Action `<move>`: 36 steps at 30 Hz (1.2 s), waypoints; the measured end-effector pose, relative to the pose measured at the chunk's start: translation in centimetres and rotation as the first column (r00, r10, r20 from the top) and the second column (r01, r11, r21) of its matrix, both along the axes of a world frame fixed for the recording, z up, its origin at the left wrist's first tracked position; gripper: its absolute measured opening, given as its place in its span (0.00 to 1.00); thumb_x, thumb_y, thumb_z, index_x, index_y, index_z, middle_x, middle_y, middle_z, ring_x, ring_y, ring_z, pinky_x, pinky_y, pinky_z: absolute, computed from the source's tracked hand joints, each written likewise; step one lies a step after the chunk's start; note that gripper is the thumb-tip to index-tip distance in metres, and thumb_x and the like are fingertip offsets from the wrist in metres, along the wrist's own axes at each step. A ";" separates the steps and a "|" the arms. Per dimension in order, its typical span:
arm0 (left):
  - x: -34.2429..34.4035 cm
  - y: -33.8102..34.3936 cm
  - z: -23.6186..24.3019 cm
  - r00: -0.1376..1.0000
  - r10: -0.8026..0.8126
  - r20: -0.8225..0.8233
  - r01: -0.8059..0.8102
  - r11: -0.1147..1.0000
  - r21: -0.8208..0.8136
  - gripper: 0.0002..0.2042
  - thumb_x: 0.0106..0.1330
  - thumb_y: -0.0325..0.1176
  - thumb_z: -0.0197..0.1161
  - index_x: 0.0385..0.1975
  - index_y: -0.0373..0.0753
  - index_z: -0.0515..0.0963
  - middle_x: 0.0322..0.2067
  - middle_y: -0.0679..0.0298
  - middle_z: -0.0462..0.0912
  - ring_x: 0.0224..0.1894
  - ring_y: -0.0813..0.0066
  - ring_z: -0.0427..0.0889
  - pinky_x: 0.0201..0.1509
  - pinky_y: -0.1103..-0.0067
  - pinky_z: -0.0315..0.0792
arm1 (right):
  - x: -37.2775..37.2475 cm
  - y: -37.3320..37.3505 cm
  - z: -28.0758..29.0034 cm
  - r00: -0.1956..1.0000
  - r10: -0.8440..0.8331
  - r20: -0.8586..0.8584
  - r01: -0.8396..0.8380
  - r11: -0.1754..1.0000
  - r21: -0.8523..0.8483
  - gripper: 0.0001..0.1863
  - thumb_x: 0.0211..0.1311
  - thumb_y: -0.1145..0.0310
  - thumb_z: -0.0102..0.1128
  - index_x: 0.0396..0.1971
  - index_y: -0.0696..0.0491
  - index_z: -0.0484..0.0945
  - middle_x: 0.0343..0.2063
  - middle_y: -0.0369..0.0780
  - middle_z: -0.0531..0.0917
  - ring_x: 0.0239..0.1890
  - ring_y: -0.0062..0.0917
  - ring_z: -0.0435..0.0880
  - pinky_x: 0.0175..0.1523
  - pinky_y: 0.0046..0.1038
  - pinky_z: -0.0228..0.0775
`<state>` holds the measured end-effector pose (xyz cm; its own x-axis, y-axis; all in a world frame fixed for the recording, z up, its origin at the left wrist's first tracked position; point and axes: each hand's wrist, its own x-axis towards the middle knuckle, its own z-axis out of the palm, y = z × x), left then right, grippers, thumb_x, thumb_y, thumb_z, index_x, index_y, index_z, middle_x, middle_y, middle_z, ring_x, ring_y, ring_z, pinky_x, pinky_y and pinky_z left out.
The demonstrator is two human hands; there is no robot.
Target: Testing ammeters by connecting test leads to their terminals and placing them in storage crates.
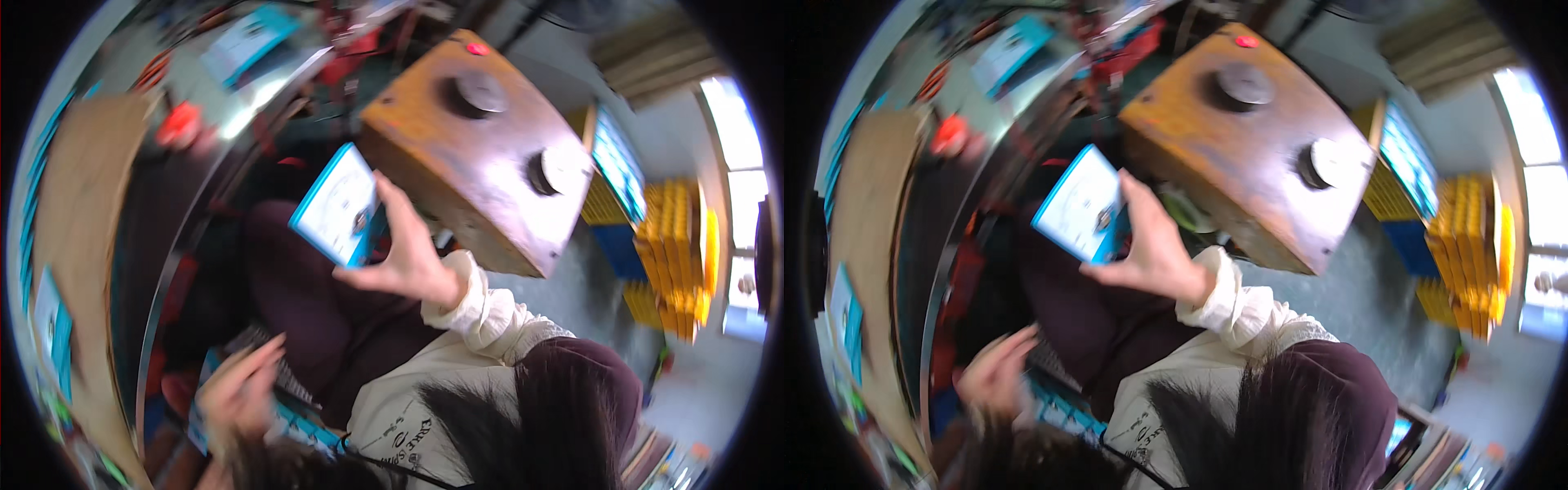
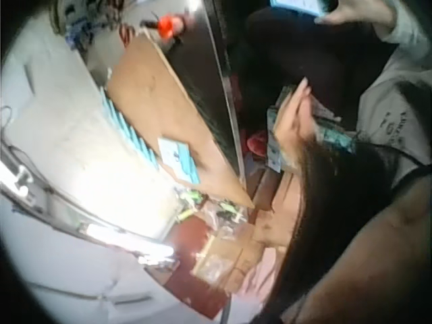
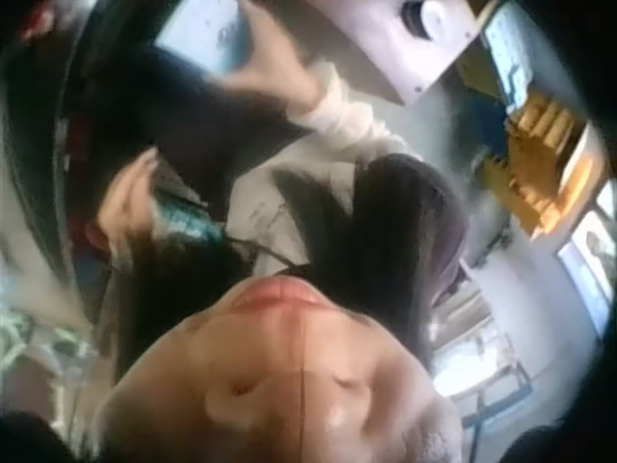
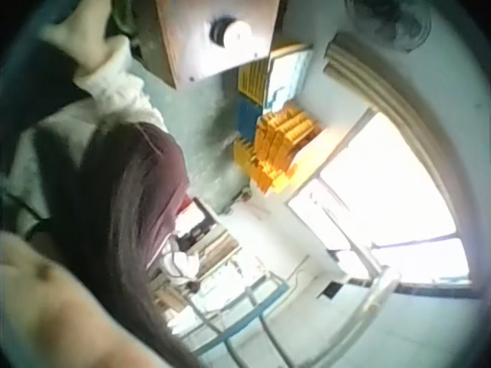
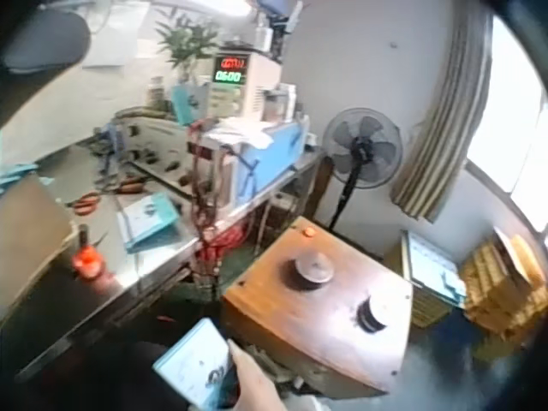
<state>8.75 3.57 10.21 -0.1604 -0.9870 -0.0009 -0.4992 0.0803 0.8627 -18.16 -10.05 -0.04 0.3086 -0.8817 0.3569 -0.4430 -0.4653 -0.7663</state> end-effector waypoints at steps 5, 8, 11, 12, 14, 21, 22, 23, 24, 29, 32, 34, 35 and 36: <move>3.6 -5.3 -1.0 0.937 0.209 0.279 -0.098 0.926 -0.366 0.22 0.68 0.23 0.62 0.63 0.32 0.74 0.51 0.51 0.85 0.48 0.67 0.87 0.51 0.76 0.79 | -17.0 -4.9 -0.1 0.648 -0.748 -0.142 0.737 0.663 -0.131 0.53 0.41 0.54 0.83 0.64 0.66 0.65 0.52 0.53 0.79 0.55 0.40 0.79 0.61 0.37 0.70; -0.5 -13.8 -4.4 0.908 0.079 0.412 0.094 0.919 -0.383 0.22 0.68 0.24 0.62 0.62 0.33 0.74 0.51 0.51 0.85 0.48 0.67 0.87 0.51 0.75 0.78 | -24.2 -6.2 -0.5 0.395 -0.896 -0.205 0.890 0.428 -0.157 0.53 0.42 0.50 0.82 0.63 0.66 0.66 0.53 0.54 0.78 0.55 0.45 0.79 0.60 0.37 0.70; -6.3 -21.8 -7.0 0.834 -0.016 0.551 0.226 0.922 -0.316 0.22 0.68 0.25 0.62 0.62 0.34 0.74 0.51 0.51 0.85 0.49 0.66 0.86 0.51 0.74 0.78 | -26.7 -7.1 -2.7 0.336 -0.932 -0.136 0.889 0.362 -0.280 0.49 0.41 0.48 0.80 0.56 0.68 0.69 0.48 0.57 0.79 0.54 0.50 0.78 0.60 0.42 0.69; -7.9 -23.4 -7.5 0.807 -0.035 0.589 0.243 0.929 -0.278 0.22 0.68 0.25 0.62 0.62 0.34 0.74 0.51 0.51 0.85 0.49 0.66 0.86 0.52 0.74 0.78 | -27.6 -6.6 -2.8 0.385 -0.897 -0.217 0.883 0.427 -0.196 0.54 0.41 0.46 0.80 0.60 0.70 0.67 0.52 0.59 0.77 0.58 0.51 0.75 0.63 0.41 0.66; -9.0 -24.9 -8.1 0.761 -0.054 0.647 0.251 0.943 -0.217 0.21 0.68 0.25 0.62 0.62 0.34 0.74 0.51 0.51 0.84 0.49 0.66 0.86 0.52 0.73 0.78 | -27.7 -6.9 -3.9 0.414 -0.900 -0.140 0.867 0.436 -0.239 0.53 0.46 0.46 0.79 0.63 0.68 0.66 0.57 0.58 0.75 0.62 0.47 0.74 0.66 0.38 0.64; -8.0 -24.0 -10.3 0.739 -0.048 0.672 0.230 0.956 -0.184 0.21 0.68 0.27 0.62 0.62 0.35 0.74 0.52 0.51 0.84 0.50 0.65 0.85 0.53 0.71 0.78 | -28.7 -6.7 -5.1 0.409 -0.901 -0.146 0.875 0.432 -0.218 0.58 0.47 0.45 0.79 0.65 0.73 0.61 0.61 0.63 0.71 0.66 0.52 0.68 0.71 0.42 0.59; -7.9 -23.9 -10.3 0.742 -0.044 0.669 0.229 0.955 -0.190 0.21 0.69 0.28 0.62 0.62 0.36 0.74 0.52 0.51 0.84 0.51 0.65 0.85 0.53 0.70 0.78 | -28.7 -6.8 -5.2 0.392 -0.906 -0.161 0.861 0.423 -0.282 0.57 0.47 0.46 0.79 0.65 0.73 0.61 0.60 0.63 0.71 0.66 0.51 0.69 0.70 0.42 0.59; -8.0 -23.8 -10.3 0.743 -0.044 0.668 0.228 0.955 -0.191 0.21 0.69 0.28 0.62 0.62 0.36 0.74 0.52 0.51 0.84 0.51 0.64 0.85 0.53 0.70 0.78 | -28.6 -6.8 -5.2 0.375 -0.916 -0.143 0.874 0.401 -0.273 0.54 0.49 0.48 0.79 0.66 0.70 0.62 0.61 0.59 0.72 0.65 0.47 0.70 0.70 0.39 0.59; -8.0 -23.6 -10.3 0.745 -0.045 0.665 0.230 0.954 -0.193 0.21 0.69 0.28 0.62 0.62 0.36 0.74 0.52 0.51 0.84 0.51 0.64 0.85 0.53 0.70 0.77 | -28.4 -6.8 -5.2 0.373 -0.917 -0.142 0.872 0.399 -0.285 0.52 0.51 0.50 0.79 0.67 0.67 0.63 0.61 0.55 0.72 0.65 0.42 0.70 0.69 0.37 0.59; -8.2 -22.0 -9.6 0.734 -0.001 0.679 0.221 0.946 -0.238 0.21 0.69 0.29 0.62 0.61 0.37 0.74 0.52 0.52 0.83 0.52 0.63 0.84 0.54 0.68 0.77 | -27.4 -6.6 -4.5 0.399 -0.910 -0.110 0.871 0.414 -0.265 0.53 0.51 0.58 0.79 0.71 0.65 0.57 0.66 0.55 0.68 0.69 0.41 0.66 0.72 0.37 0.57; -8.1 -21.2 -9.9 0.737 -0.006 0.676 0.218 0.948 -0.230 0.21 0.69 0.30 0.62 0.61 0.37 0.74 0.52 0.52 0.83 0.52 0.63 0.83 0.55 0.67 0.77 | -27.2 -6.5 -4.6 0.320 -0.933 -0.166 0.894 0.355 -0.272 0.54 0.52 0.55 0.78 0.71 0.67 0.56 0.66 0.57 0.66 0.70 0.43 0.66 0.73 0.37 0.56; -7.9 -20.6 -10.1 0.738 0.001 0.674 0.219 0.945 -0.241 0.21 0.69 0.31 0.62 0.61 0.38 0.74 0.52 0.52 0.83 0.53 0.63 0.83 0.55 0.67 0.77 | -27.2 -6.6 -4.7 0.270 -0.941 -0.204 0.910 0.319 -0.267 0.56 0.51 0.52 0.78 0.70 0.69 0.56 0.66 0.59 0.66 0.70 0.47 0.64 0.74 0.38 0.54; -7.8 -20.1 -10.2 0.741 0.009 0.672 0.217 0.943 -0.252 0.20 0.69 0.31 0.62 0.61 0.38 0.74 0.52 0.52 0.83 0.53 0.62 0.83 0.55 0.66 0.77 | -27.2 -6.7 -4.7 0.297 -0.938 -0.178 0.886 0.340 -0.315 0.56 0.49 0.50 0.79 0.68 0.70 0.58 0.65 0.61 0.67 0.70 0.50 0.64 0.73 0.41 0.54; -7.7 -19.5 -10.1 0.741 0.012 0.671 0.221 0.940 -0.260 0.20 0.69 0.31 0.62 0.61 0.38 0.74 0.52 0.52 0.83 0.53 0.62 0.83 0.55 0.66 0.77 | -27.2 -6.7 -4.7 0.284 -0.940 -0.186 0.882 0.333 -0.334 0.57 0.46 0.47 0.79 0.66 0.70 0.59 0.64 0.62 0.67 0.69 0.53 0.64 0.73 0.44 0.54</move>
